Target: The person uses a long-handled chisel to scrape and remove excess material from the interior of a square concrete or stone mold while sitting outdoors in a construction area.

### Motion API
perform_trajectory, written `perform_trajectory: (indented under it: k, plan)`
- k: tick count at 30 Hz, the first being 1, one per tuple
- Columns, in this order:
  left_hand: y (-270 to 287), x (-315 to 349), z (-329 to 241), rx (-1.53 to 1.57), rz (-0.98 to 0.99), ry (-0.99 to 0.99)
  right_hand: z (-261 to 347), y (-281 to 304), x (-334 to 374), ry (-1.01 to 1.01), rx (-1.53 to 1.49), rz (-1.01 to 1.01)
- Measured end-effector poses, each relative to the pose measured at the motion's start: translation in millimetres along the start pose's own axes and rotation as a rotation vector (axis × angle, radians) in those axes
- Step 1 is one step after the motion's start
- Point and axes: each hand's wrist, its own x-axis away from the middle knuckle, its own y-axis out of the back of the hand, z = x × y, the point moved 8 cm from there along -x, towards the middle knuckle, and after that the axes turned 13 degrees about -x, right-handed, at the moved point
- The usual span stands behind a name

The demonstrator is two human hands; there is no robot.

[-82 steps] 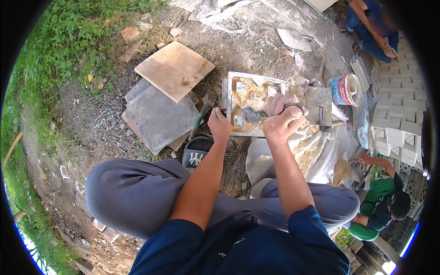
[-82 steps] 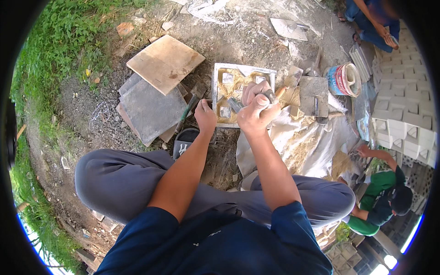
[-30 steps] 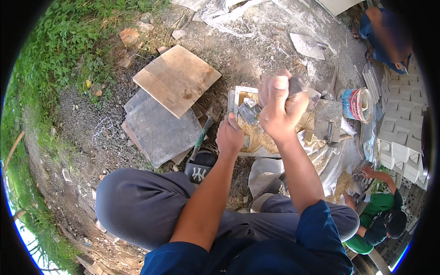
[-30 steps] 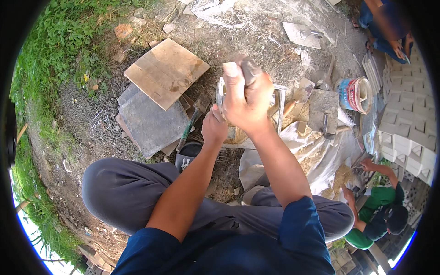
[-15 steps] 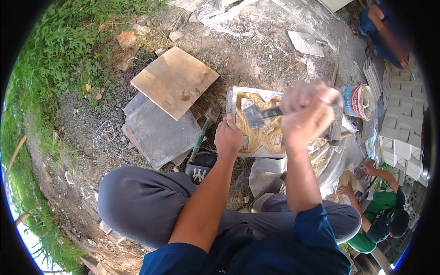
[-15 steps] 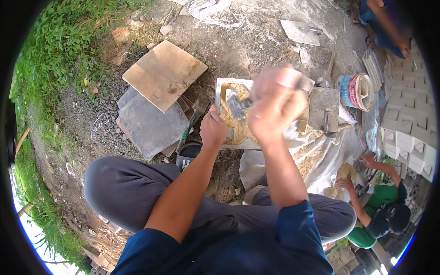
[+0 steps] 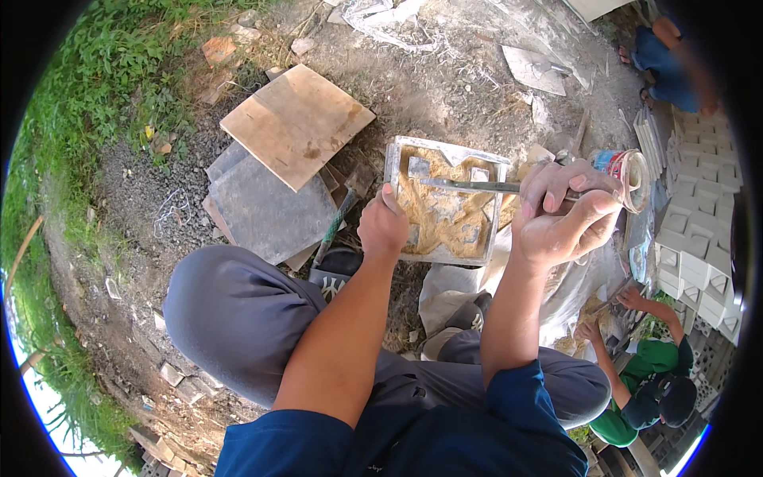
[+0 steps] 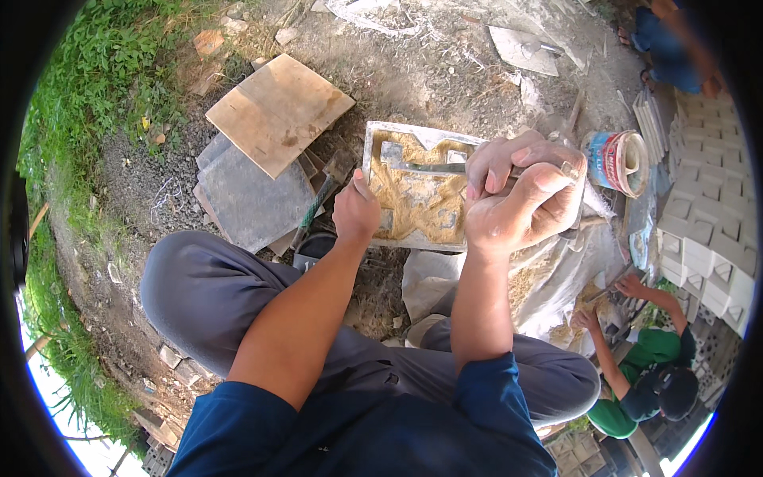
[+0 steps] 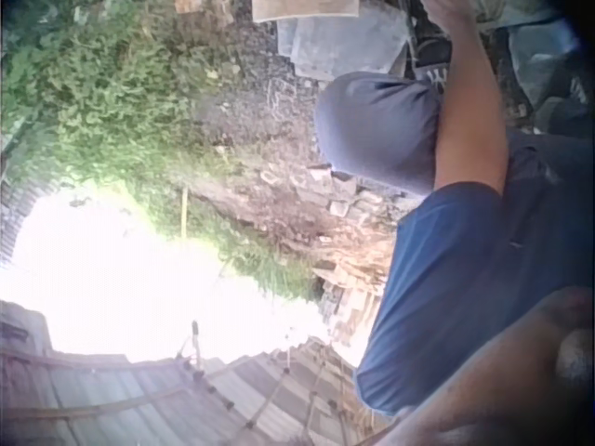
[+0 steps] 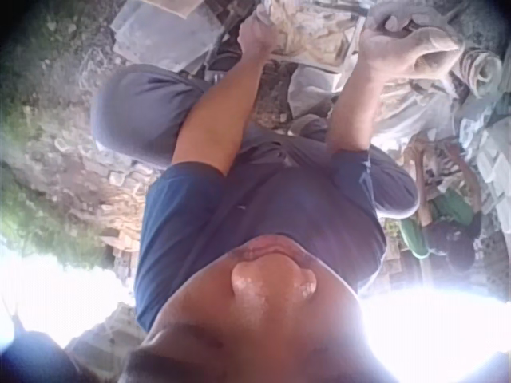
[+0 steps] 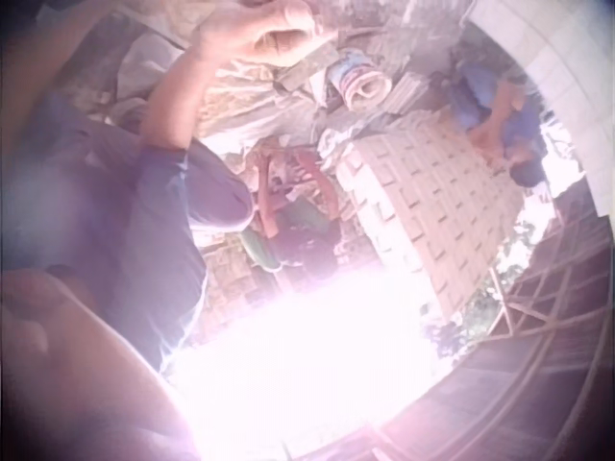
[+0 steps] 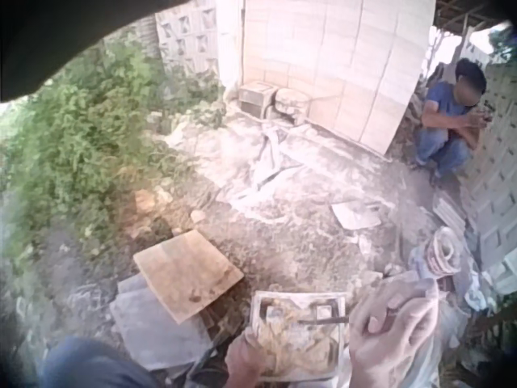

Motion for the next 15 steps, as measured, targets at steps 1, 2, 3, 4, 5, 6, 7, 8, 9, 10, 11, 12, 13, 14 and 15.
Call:
perform_trajectory:
  k: [1, 2, 3, 4, 5, 6, 7, 8, 9, 10, 11, 12, 13, 14, 15]
  plan:
    - [0, 0, -1, -0.008, 0.005, 0.005, -2, -3, 1, -0.002, -0.001, 0.000]
    - [-1, -1, -2, -0.009, 0.006, 0.007, -4, -7, 3, 0.006, 0.027, 0.001]
    - [-2, -2, -2, -0.017, 0.006, 0.000, -6, -9, 4, 0.014, 0.056, 0.002]
    - [-1, -3, -2, -0.027, 0.006, -0.005, -11, -13, 5, 0.002, 0.023, 0.052]
    - [-1, -2, -1, -0.030, 0.004, -0.003, -13, -15, 6, 0.001, 0.020, 0.049]
    - [-1, -1, 0, -0.026, 0.003, -0.003, -16, -18, 9, 0.000, 0.035, 0.039]
    - [-1, -1, 0, -0.021, 0.001, -0.001, -18, -21, 10, -0.002, 0.048, 0.031]
    - [0, -1, -1, -0.023, -0.001, 0.000, -15, -26, 10, -0.009, 0.059, 0.036]
    - [-1, -1, -2, -0.021, 0.001, 0.004, -16, -27, 11, -0.009, 0.057, 0.035]
    - [-1, -1, -2, -0.019, 0.006, 0.007, -16, -29, 12, -0.002, 0.063, 0.040]
    - [0, -1, -1, -0.020, 0.006, 0.007, -16, -31, 13, 0.006, 0.069, 0.045]
    - [0, -1, -1, -0.026, 0.017, 0.011, -23, -31, 19, 0.025, 0.135, 0.065]
    - [-1, -1, -2, -0.029, 0.028, 0.011, -28, -29, 22, 0.028, 0.137, 0.066]
    - [-1, -1, -4, -0.027, 0.029, 0.007, -34, -27, 24, 0.013, 0.080, 0.074]
    - [0, 0, -5, -0.015, 0.015, 0.004, -38, -26, 25, -0.002, 0.022, 0.082]
